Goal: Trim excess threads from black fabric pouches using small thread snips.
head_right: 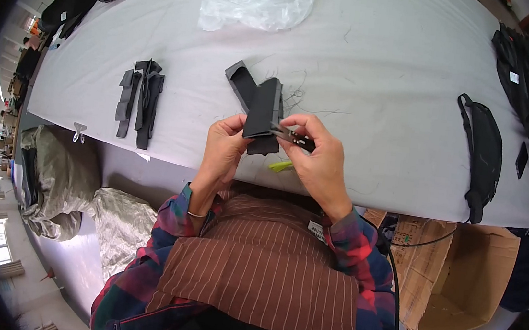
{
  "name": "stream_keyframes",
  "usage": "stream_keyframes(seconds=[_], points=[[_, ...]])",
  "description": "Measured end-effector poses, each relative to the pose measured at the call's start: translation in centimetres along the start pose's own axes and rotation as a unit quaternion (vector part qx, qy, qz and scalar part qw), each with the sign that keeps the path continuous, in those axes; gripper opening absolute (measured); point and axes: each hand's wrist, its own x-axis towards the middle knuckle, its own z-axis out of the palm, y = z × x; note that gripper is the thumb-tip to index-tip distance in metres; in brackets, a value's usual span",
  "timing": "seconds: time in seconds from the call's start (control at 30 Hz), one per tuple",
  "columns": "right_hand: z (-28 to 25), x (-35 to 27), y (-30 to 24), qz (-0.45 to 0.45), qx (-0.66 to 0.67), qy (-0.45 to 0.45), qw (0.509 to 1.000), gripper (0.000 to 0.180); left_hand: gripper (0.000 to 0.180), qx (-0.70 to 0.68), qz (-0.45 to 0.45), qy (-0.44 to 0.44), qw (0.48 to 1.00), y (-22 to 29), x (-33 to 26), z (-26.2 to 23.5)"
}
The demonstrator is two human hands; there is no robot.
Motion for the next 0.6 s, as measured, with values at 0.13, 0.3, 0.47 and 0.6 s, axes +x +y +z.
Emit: stream_keyframes(seconds=[0.13, 0.3, 0.47, 0.6], points=[[-1.4, -0.6, -1.3, -0.019, -0.041, 0.029, 0.999, 0.020, 0.007, -0.033, 0.043, 0.046, 0.997, 0.4, 0.1, 0.3], [-2.0, -1.1, -1.9, -0.119, -0.198, -0.031, 0.972, 0.017, 0.008, -0.015, 0.069, 0.065, 0.995, 0.8, 0.0, 0.7], [-0.6, -1.3, -1.7, -0.169, -0.238, -0.012, 0.956, 0.015, 0.008, 0.025, 0.104, 0.074, 0.991, 1.1, -0.3, 1.3], [0.0, -1.4, -1.5, -0.205, -0.276, 0.005, 0.939, 0.012, 0.008, 0.026, 0.101, 0.078, 0.992, 1.1, -0.6, 1.5]])
